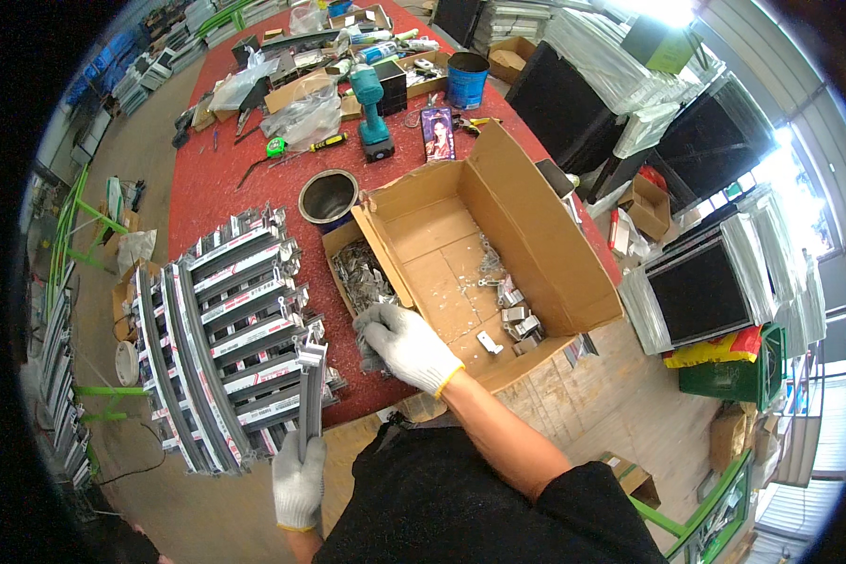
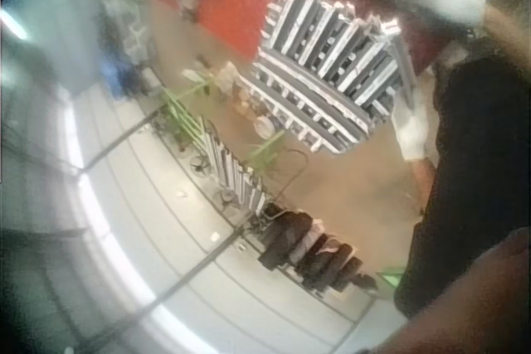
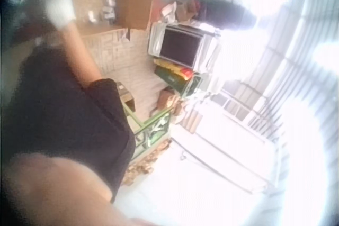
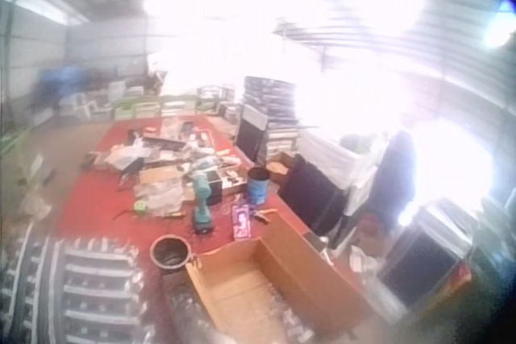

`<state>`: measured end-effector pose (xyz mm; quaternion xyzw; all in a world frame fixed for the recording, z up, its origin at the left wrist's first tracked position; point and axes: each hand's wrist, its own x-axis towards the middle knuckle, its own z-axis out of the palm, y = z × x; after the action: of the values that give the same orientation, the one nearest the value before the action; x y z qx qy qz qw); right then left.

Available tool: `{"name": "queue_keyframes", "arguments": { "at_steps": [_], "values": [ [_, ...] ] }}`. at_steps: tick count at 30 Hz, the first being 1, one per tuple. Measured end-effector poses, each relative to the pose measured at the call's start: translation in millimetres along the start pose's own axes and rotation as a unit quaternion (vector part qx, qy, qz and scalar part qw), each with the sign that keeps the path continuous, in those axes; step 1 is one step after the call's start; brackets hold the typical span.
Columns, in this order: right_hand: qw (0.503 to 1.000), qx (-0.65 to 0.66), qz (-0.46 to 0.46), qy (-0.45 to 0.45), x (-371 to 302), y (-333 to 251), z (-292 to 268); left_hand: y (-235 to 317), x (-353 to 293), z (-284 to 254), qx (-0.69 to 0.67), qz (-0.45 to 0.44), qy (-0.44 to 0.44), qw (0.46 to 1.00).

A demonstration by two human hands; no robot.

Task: The person repeatedly picks small metal brackets from a cardboard box and attaches them to long aluminum extrusion profiles. They slide the brackets into place along the profiles and stack the completed units on the table. The process is repeated for multiple profiles throughout the clip.

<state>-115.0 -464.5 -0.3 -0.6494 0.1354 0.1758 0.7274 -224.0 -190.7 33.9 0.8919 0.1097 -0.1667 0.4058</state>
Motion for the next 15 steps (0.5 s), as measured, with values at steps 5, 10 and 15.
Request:
{"name": "queue_keyframes", "arguments": {
  "at_steps": [5,10,15],
  "values": [
    [0.997,0.053,-0.046,-0.03,-28,6,-15,7,0,4,-0.007,0.013,-0.003,1.0],
    [0.993,0.044,-0.053,-0.095,-46,12,-33,12,0,8,0.003,0.035,0.0,0.999],
    [0.928,-0.274,-0.249,0.039,-52,14,-38,17,-1,11,0.023,0.046,-0.001,0.999]
  ]
}}
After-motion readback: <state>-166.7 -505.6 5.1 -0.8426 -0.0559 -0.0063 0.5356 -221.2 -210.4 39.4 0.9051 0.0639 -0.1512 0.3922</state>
